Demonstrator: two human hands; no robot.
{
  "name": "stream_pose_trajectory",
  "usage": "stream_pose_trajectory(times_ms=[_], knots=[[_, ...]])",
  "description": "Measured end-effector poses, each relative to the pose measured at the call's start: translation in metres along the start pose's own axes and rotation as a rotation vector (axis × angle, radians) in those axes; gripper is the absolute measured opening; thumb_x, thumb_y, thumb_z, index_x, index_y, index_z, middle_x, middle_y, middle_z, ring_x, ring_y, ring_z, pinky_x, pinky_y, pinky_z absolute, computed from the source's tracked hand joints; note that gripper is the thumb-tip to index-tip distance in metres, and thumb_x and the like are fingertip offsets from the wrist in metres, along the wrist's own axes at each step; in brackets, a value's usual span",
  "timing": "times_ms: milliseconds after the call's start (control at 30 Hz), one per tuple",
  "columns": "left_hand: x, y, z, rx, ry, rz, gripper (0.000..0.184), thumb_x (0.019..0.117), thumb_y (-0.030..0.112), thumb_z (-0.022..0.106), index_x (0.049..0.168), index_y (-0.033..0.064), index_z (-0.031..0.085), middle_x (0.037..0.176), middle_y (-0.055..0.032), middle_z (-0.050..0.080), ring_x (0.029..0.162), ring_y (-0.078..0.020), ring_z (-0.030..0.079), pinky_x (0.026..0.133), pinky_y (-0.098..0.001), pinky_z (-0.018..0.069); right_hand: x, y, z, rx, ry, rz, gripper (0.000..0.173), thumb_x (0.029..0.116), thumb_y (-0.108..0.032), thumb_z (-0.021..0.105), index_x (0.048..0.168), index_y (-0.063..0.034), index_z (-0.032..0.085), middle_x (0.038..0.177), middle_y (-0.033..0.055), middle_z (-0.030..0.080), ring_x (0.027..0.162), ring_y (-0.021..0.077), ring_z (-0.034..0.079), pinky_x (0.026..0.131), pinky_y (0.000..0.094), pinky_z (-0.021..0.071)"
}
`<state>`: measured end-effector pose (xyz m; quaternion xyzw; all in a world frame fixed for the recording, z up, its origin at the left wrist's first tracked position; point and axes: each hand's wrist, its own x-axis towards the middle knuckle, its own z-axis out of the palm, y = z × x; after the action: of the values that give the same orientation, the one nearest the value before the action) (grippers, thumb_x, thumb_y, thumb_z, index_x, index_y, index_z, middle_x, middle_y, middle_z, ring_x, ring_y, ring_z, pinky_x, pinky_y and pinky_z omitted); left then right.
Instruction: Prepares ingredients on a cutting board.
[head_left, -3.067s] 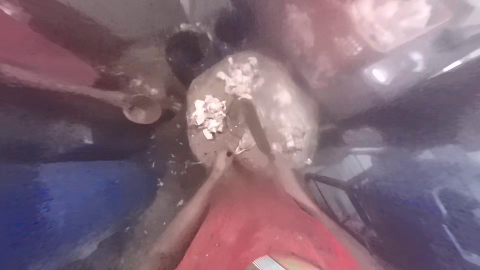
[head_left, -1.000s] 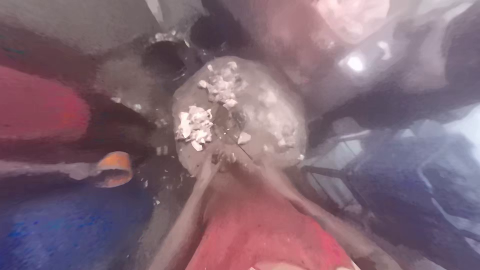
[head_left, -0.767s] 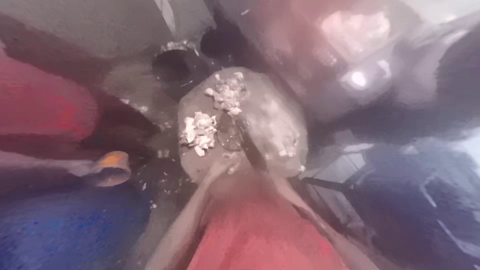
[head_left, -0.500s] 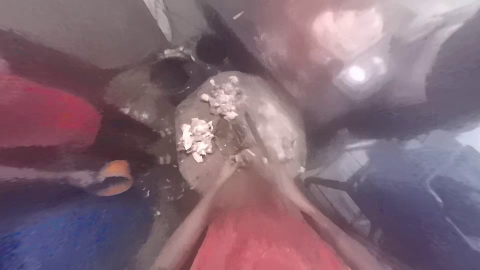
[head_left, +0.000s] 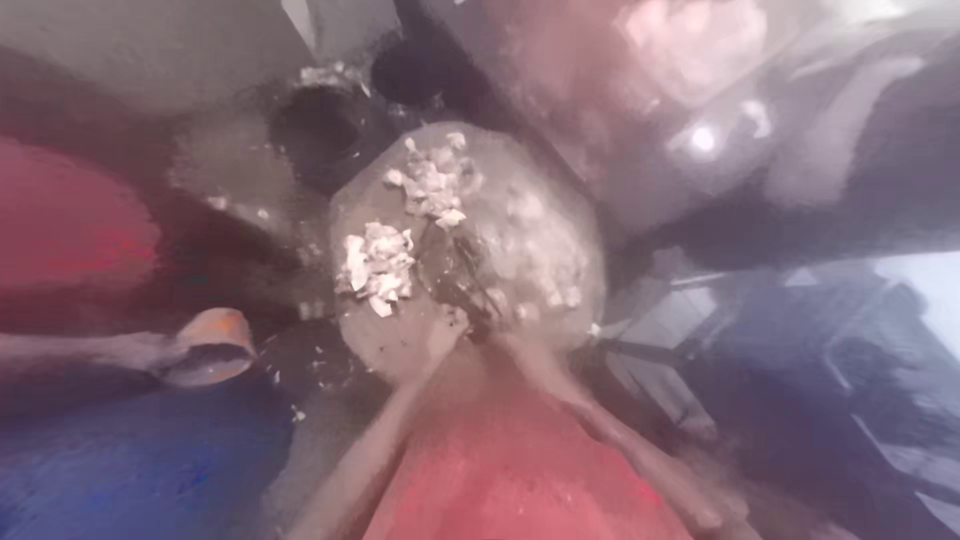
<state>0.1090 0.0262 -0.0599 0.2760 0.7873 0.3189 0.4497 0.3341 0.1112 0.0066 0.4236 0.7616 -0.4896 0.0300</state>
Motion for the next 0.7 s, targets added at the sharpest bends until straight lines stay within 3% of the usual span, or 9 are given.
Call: stream_pose_trajectory(times_ms=[133, 233, 367, 533, 600, 633, 700], knots=[[-0.023, -0.015, -0.038, -0.080, 0.099, 0.007, 0.043, 0.0991, 0.024, 0.065, 0.134, 0.0008, 0.054, 0.100, -0.0111, 0.071, 0.082, -0.0166, 0.070, 0.076, -0.0367, 0.0615, -0.023, 0.020, -0.001, 0.071, 0.084, 0.038, 0.052, 0.1092, -0.039, 0.038, 0.150, -0.0083, 0.049, 0.130, 0.0162, 0.067, 0.116, 0.0234, 0.067, 0.104, 0.0458, 0.0527], [-0.026, -0.030, -0.037, -0.157, 0.045, -0.031, 0.046, 0.0985, 0.023, 0.066, 0.136, 0.0018, 0.050, 0.098, -0.0111, 0.070, 0.077, -0.0172, 0.071, 0.071, -0.0361, 0.0621, -0.014, 0.042, -0.003, 0.018, 0.010, 0.100, 0.053, 0.1108, -0.042, 0.036, 0.145, -0.0054, 0.052, 0.123, 0.0182, 0.068, 0.111, 0.0270, 0.068, 0.101, 0.0486, 0.0537], [-0.039, -0.044, -0.024, -0.119, 0.031, -0.031, 0.045, 0.0978, 0.026, 0.068, 0.134, 0.0027, 0.054, 0.101, -0.0108, 0.071, 0.081, -0.0168, 0.072, 0.077, -0.0369, 0.0626, -0.031, 0.016, 0.004, 0.030, -0.039, 0.071, 0.049, 0.1106, -0.033, 0.038, 0.143, 0.0001, 0.054, 0.126, 0.0190, 0.067, 0.116, 0.0249, 0.066, 0.106, 0.0436, 0.0511], [-0.038, -0.046, -0.013, -0.210, 0.075, -0.011, 0.045, 0.0963, 0.022, 0.071, 0.133, 0.0026, 0.054, 0.099, -0.0100, 0.072, 0.078, -0.0163, 0.073, 0.074, -0.0359, 0.0638, -0.019, 0.017, 0.026, -0.095, -0.154, 0.150, 0.060, 0.1087, -0.052, 0.034, 0.138, -0.0051, 0.058, 0.117, 0.0174, 0.069, 0.108, 0.0289, 0.069, 0.098, 0.0523, 0.0540], [-0.042, -0.052, -0.013, -0.205, 0.085, -0.007, 0.045, 0.0966, 0.025, 0.070, 0.133, 0.0035, 0.054, 0.101, -0.0103, 0.071, 0.080, -0.0167, 0.072, 0.075, -0.0367, 0.0631, -0.025, 0.006, 0.021, -0.111, -0.131, 0.134, 0.059, 0.1088, -0.051, 0.033, 0.139, -0.0065, 0.057, 0.117, 0.0165, 0.070, 0.107, 0.0283, 0.069, 0.097, 0.0521, 0.0542], [-0.046, -0.055, -0.014, -0.177, 0.096, -0.005, 0.045, 0.0968, 0.025, 0.069, 0.133, 0.0024, 0.054, 0.102, -0.0114, 0.070, 0.082, -0.0179, 0.071, 0.076, -0.0379, 0.0624, -0.033, -0.004, 0.017, -0.107, -0.119, 0.110, 0.057, 0.1093, -0.047, 0.034, 0.143, -0.0067, 0.055, 0.120, 0.0162, 0.069, 0.110, 0.0275, 0.068, 0.099, 0.0509, 0.0537], [-0.047, -0.055, -0.016, -0.082, 0.120, -0.028, 0.049, 0.0960, 0.025, 0.070, 0.135, 0.0007, 0.054, 0.109, -0.0166, 0.069, 0.093, -0.0239, 0.070, 0.086, -0.0444, 0.0593, -0.043, -0.023, 0.005, -0.056, -0.055, 0.015, 0.055, 0.1093, -0.045, 0.036, 0.141, -0.0042, 0.056, 0.112, 0.0149, 0.070, 0.099, 0.0245, 0.070, 0.093, 0.0473, 0.0565]])
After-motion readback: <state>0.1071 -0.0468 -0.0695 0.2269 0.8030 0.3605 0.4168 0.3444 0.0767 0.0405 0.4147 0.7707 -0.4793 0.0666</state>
